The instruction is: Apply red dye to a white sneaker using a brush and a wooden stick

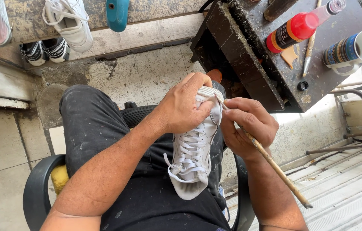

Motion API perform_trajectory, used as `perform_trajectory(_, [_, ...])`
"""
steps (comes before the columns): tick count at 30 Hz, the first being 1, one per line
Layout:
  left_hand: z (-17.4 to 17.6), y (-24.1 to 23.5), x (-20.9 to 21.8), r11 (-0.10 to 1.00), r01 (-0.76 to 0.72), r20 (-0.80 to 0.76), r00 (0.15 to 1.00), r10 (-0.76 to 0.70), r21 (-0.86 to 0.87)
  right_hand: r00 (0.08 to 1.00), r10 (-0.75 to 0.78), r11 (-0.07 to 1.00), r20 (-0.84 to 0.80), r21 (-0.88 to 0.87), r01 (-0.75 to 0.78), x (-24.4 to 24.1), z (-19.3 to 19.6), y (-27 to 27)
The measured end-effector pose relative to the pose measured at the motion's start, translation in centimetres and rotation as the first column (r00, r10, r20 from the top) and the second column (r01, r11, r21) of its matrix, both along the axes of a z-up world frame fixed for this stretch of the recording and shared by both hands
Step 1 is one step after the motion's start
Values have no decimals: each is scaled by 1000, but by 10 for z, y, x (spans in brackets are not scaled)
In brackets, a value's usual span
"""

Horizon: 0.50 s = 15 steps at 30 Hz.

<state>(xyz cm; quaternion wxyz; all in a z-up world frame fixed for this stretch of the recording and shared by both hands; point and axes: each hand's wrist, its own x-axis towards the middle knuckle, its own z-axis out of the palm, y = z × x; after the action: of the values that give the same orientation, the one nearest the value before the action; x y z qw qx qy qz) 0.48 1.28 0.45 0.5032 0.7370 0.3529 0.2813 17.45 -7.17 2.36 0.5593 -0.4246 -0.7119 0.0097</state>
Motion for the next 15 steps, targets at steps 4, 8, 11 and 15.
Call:
perform_trajectory(4, [-1, -1, 0, 1000, -4, 4, 1000, 4, 5, 999, -29, 998, 25, -48, 30, 2, -3, 0])
perform_trajectory(8, [-4, -1, 0, 1000, 10, 11, 1000, -10, 10, 1000, -17, 1000, 27, -8, 17, 4, -5, -1])
perform_trajectory(11, [-6, -2, -1, 1000, -1, 7, 1000, 1, 18, 995, -27, 994, 96, -103, 37, 4, 1, -1])
perform_trajectory(15, [-6, -2, -2, 1000, 19, 42, 999, -19, 10, 986, -33, 947, 166, -311, 84, 16, 17, -4])
